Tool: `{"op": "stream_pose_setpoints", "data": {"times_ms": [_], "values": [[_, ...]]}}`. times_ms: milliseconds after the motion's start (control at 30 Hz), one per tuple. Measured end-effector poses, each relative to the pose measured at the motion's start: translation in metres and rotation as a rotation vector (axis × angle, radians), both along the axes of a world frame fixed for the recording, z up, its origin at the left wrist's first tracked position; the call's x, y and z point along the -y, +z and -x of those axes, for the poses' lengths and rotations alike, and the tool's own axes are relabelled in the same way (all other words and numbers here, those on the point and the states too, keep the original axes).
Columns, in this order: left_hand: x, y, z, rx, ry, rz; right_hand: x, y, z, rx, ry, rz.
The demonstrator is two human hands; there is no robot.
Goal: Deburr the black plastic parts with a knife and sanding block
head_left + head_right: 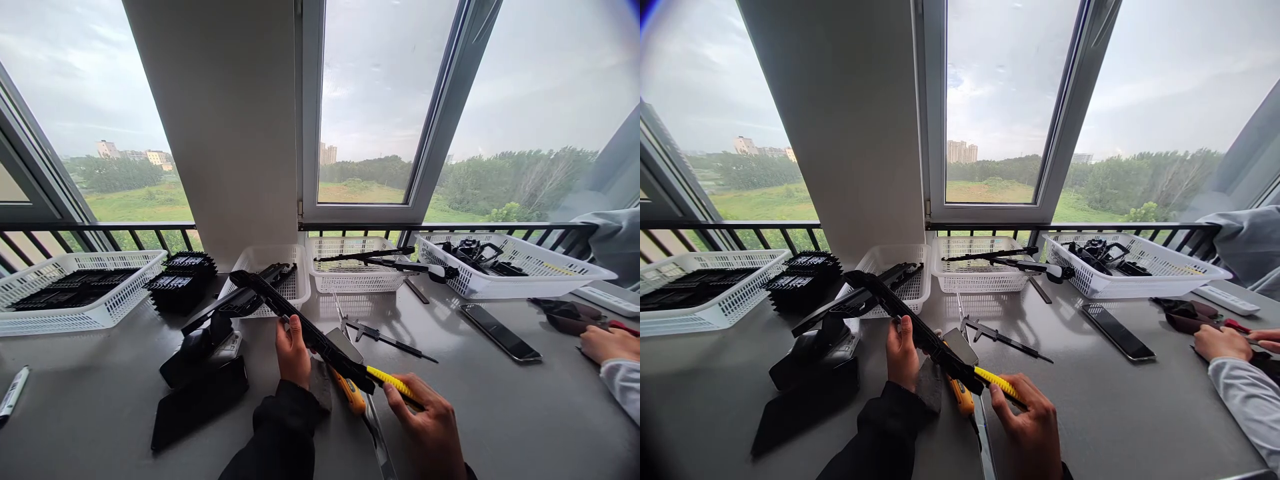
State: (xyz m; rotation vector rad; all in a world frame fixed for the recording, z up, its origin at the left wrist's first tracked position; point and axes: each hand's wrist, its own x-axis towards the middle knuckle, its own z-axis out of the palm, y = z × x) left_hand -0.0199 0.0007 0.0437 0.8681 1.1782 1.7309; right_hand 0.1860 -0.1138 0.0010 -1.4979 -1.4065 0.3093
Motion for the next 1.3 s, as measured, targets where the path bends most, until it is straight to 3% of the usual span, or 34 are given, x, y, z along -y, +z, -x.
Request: {"op": "stream_pose_setpoints", "data": {"times_ms": [233,500,800,1033,1300], "values": [[-0.002,-0.005,0.001,0.019,-0.005,-0.018,0.001,0.000,0.001,0.016,0.017,0.005],[-0.002,-0.010,-0.006,0.047,-0.076,-0.043,-0.003,0.001,0.000,-0.052,-0.088,0.008],[-0.002,-0.011,-0.006,0.033,-0.092,-0.019,-0.001,-0.002,-0.002,-0.050,-0.071,0.013],[-0.003,-0.010,-0.003,0.016,-0.042,0.016,-0.001,-0.002,-0.001,-0.003,-0.015,-0.043],[0.001,-0.003,-0.007,0.019,-0.064,0.027,0.000,-0.002,-0.001,-0.022,-0.062,-0.035]]}}
